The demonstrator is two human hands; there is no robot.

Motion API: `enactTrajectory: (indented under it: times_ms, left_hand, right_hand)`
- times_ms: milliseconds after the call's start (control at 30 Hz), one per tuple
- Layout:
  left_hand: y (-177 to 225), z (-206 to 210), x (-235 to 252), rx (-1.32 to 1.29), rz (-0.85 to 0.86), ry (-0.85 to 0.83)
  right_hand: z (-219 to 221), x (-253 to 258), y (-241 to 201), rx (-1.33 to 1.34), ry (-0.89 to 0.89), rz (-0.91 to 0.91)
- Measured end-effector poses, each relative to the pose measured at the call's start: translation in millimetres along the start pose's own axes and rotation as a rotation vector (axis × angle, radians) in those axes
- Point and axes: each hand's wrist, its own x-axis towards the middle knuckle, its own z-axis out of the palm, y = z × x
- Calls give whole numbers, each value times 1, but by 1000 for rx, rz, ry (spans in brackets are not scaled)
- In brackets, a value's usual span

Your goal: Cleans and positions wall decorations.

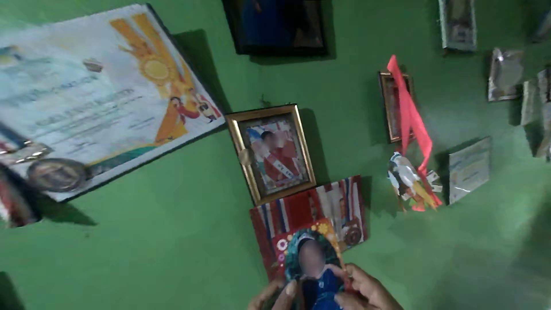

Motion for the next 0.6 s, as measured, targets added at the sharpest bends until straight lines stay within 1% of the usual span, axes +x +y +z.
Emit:
enactTrajectory:
  times_ms: [100, 267, 433, 533, 600]
  left_hand:
    - [-1, 1, 2, -67, 8, 80]
    - [-2, 0, 2, -94, -39, 117]
    - [-2, 0, -1, -86, -44, 128]
    - [-2, 1, -12, -73, -58, 188]
    - [-7, 2, -28, -77, -79, 255]
  right_hand:
    - [-3, -1, -5, -12, -30, -25]
    - [-4, -1, -6, -10, -34, -32]
    - [-5, -2, -10, 5, -18, -22]
    - [-10, -11, -12, 2, 10, -4]
    - [-17, -23, -12, 40, -8, -4]
